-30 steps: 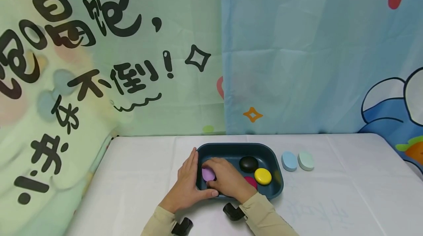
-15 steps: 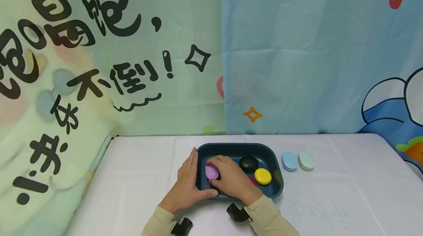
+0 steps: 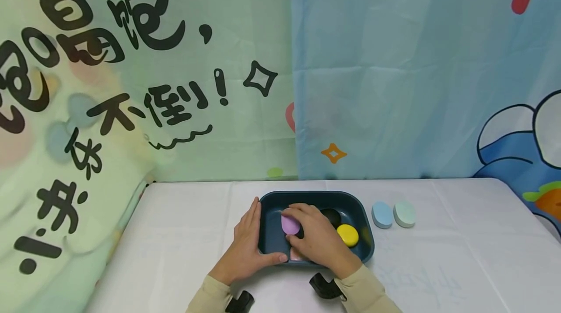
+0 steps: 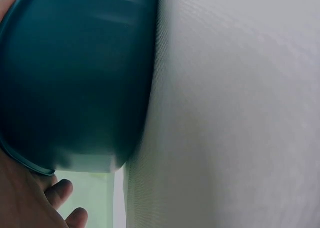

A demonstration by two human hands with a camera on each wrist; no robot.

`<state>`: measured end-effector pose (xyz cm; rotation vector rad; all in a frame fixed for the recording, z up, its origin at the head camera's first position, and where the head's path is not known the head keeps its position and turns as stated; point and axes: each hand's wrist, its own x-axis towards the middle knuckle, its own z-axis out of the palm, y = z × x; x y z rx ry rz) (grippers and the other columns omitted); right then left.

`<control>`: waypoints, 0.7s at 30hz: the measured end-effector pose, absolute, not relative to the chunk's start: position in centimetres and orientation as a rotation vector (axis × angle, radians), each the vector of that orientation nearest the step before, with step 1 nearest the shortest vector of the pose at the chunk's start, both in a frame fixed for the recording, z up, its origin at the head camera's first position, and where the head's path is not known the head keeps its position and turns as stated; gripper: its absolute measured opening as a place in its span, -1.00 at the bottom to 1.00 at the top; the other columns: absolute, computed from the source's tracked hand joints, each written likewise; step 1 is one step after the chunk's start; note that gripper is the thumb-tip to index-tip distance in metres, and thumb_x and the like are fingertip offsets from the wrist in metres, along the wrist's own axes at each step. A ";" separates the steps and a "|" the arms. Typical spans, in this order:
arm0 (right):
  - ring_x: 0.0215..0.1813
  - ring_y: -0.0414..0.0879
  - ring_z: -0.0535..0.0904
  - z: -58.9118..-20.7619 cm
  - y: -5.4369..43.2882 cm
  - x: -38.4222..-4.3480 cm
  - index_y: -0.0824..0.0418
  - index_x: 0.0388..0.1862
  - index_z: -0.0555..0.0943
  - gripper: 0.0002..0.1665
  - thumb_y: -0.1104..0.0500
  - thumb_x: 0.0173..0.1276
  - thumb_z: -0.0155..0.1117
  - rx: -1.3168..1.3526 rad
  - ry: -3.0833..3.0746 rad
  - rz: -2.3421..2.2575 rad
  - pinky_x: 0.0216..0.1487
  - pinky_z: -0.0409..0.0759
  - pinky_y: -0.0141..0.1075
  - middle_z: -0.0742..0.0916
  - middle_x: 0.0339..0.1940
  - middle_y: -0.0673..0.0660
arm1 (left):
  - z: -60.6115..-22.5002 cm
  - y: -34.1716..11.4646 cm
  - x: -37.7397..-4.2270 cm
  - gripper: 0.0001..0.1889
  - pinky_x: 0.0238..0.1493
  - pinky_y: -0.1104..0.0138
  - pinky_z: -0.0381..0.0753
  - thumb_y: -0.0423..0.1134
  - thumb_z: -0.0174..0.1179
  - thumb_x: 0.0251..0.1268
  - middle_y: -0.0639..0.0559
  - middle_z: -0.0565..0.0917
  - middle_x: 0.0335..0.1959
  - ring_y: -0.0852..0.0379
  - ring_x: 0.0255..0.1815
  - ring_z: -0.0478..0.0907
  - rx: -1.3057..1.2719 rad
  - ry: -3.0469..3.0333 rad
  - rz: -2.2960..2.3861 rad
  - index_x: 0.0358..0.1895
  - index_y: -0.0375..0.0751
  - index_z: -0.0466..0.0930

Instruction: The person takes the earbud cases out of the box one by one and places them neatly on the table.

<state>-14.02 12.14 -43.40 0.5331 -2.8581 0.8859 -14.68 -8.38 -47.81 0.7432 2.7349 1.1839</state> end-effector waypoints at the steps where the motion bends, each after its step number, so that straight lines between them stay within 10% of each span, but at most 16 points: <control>1: 0.20 0.11 0.54 -43.3 12.3 -13.9 0.21 0.14 0.67 -0.47 0.24 0.16 0.56 0.528 -2.847 0.889 0.17 0.57 0.03 0.64 0.22 0.19 | -47.8 -8.4 -14.7 0.34 0.44 -0.28 -0.14 0.24 0.44 0.07 -0.15 -0.29 0.67 -0.17 0.63 -0.24 0.741 2.738 1.177 0.62 -0.32 -0.34; 21: 0.25 0.22 0.49 -41.2 17.0 -13.6 0.24 0.16 0.64 -0.45 0.32 0.14 0.47 0.414 -2.754 0.894 0.13 0.56 0.12 0.62 0.25 0.25 | -47.7 -8.4 -14.6 0.34 0.45 -0.26 -0.17 0.24 0.45 0.06 -0.14 -0.28 0.67 -0.15 0.63 -0.24 0.718 2.713 1.207 0.62 -0.31 -0.34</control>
